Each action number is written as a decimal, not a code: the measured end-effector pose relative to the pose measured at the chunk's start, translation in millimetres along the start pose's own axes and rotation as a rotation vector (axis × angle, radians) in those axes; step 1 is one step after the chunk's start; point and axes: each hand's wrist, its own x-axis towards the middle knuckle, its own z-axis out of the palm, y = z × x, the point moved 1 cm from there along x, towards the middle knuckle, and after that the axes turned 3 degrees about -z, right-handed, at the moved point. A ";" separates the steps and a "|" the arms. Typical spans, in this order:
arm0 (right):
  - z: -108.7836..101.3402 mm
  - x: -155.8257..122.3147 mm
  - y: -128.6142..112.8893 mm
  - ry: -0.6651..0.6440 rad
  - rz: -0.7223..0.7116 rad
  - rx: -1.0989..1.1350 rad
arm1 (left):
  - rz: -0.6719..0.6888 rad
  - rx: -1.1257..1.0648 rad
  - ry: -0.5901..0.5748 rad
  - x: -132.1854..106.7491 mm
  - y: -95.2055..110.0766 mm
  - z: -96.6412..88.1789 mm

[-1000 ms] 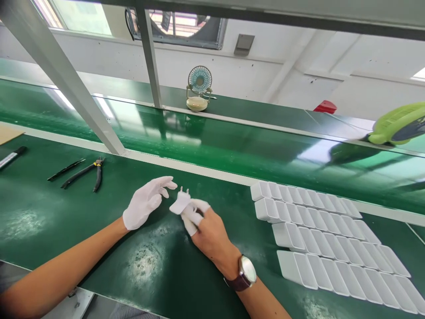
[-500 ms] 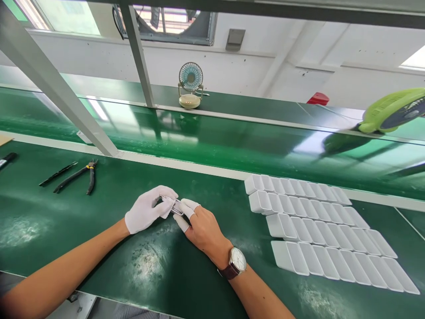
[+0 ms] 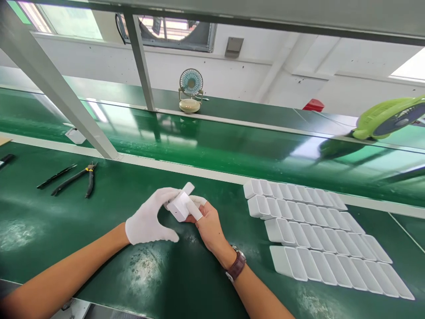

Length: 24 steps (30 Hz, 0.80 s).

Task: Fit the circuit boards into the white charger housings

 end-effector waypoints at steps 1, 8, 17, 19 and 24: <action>0.6 0.1 -0.1 -0.033 0.060 0.048 | 0.050 0.037 0.000 -0.9 1.0 2.7; 5.1 -2.7 0.0 -0.118 0.140 0.014 | 0.028 0.080 0.075 -4.0 1.6 12.3; 6.0 -2.7 -0.8 -0.101 0.175 0.054 | 0.038 0.057 0.080 -4.3 -2.9 12.8; 5.8 -3.5 -0.9 -0.068 0.154 0.041 | 0.073 0.038 0.078 -3.5 -2.4 10.8; -2.6 -4.9 -7.4 0.159 -0.296 -0.337 | 0.042 0.026 0.082 -1.1 -8.5 -0.5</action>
